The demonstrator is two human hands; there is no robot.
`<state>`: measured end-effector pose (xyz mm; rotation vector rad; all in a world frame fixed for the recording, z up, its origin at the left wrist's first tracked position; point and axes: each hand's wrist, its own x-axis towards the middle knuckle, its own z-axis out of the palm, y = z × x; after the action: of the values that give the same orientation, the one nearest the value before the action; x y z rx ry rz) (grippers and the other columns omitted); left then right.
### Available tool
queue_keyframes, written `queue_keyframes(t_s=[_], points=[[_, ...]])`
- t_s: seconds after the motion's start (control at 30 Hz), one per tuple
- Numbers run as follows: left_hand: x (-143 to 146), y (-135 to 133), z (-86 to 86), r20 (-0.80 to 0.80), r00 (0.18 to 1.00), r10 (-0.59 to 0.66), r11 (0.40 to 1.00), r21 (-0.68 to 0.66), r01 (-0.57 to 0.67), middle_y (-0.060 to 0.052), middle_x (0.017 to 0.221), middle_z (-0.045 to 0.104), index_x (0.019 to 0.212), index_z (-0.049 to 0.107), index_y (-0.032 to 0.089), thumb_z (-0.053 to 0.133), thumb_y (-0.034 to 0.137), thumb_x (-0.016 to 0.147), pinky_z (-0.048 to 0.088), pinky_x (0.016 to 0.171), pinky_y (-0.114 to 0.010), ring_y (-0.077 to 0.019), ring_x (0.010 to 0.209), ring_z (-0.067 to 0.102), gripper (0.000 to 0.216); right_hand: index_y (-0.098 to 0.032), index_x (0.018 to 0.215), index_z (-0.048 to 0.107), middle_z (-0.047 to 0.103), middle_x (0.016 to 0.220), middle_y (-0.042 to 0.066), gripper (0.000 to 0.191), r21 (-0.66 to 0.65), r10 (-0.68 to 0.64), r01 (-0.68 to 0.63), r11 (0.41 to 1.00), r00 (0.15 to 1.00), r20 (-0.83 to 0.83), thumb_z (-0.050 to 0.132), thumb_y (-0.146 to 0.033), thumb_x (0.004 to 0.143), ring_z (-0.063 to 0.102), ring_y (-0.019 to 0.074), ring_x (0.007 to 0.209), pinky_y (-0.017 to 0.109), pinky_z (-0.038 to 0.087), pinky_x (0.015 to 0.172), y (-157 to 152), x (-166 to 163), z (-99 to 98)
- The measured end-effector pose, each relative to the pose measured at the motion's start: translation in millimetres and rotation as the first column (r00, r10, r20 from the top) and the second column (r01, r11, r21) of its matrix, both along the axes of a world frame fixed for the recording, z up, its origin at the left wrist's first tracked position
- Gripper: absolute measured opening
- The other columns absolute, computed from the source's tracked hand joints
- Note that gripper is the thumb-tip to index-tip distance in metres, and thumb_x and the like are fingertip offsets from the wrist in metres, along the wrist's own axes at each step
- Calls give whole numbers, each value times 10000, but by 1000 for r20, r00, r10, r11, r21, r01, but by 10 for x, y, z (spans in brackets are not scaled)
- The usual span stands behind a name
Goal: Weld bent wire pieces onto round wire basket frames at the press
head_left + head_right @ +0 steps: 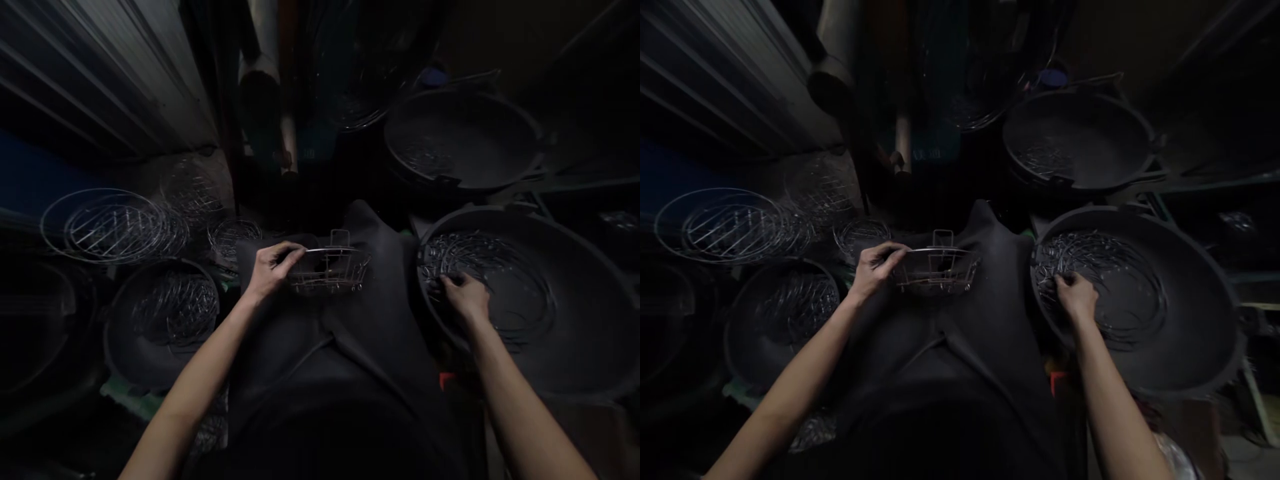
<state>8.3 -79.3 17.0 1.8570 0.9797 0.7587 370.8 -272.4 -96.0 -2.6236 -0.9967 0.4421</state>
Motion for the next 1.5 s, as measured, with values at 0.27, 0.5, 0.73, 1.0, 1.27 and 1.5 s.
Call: queue_keyframes(t_s=[0.27, 0.5, 0.73, 1.0, 1.27, 1.5], points=[[161, -7, -212, -132, 989, -65, 989, 120, 82, -6, 915, 710, 934, 685, 207, 535, 362, 868, 456, 767, -257, -148, 846, 650, 225, -238, 748, 550, 634, 763, 95, 188, 57, -119, 123, 991, 991, -65, 533, -424, 761, 597, 251, 743, 345, 399, 656, 119, -442, 818], [-49, -325, 89, -76, 997, 23, 944, 329, 3, -48, 1018, 591, 1153, 597, 237, 513, 320, 890, 444, 881, -323, -158, 967, 563, 288, -195, 820, 623, 677, 756, 34, 283, 243, 300, -198, 950, 798, -522, 626, -470, 754, 624, 172, 669, 265, 490, 627, 88, -1205, 1498], [47, -739, 172, -43, 853, -520, 832, 198, 518, -43, 966, 650, 1172, 562, 205, 463, 250, 917, 463, 827, -247, -123, 888, 596, 277, -184, 808, 618, 653, 724, 9, 208, 325, 596, -519, 791, 533, -600, 545, -370, 862, 599, 128, 646, 212, 459, 594, 161, -1667, 1564], [-103, -754, 52, -336, 777, -532, 725, 292, 623, -27, 765, 628, 1059, 547, 169, 340, 186, 944, 406, 705, -271, -136, 700, 549, 237, -205, 831, 676, 665, 853, 48, 212, 356, 657, -565, 744, 526, -540, 521, -344, 869, 616, 181, 808, 293, 487, 758, 229, -1833, 1386], [-125, -610, -22, -144, 899, -413, 811, 391, 436, -32, 828, 699, 950, 566, 174, 409, 267, 930, 408, 796, -297, -119, 737, 626, 183, -198, 935, 691, 674, 797, 28, 247, 301, 493, -412, 860, 518, -699, 584, -386, 817, 613, 155, 647, 255, 499, 582, 446, -1865, 1393], [-211, -665, 135, -31, 943, -330, 931, 154, 331, -46, 937, 686, 1088, 561, 189, 497, 326, 893, 470, 796, -287, -140, 838, 637, 246, -209, 902, 697, 690, 857, 53, 228, 333, 615, -518, 788, 688, -385, 514, -339, 860, 646, 184, 738, 297, 520, 695, 445, -1890, 1338]])
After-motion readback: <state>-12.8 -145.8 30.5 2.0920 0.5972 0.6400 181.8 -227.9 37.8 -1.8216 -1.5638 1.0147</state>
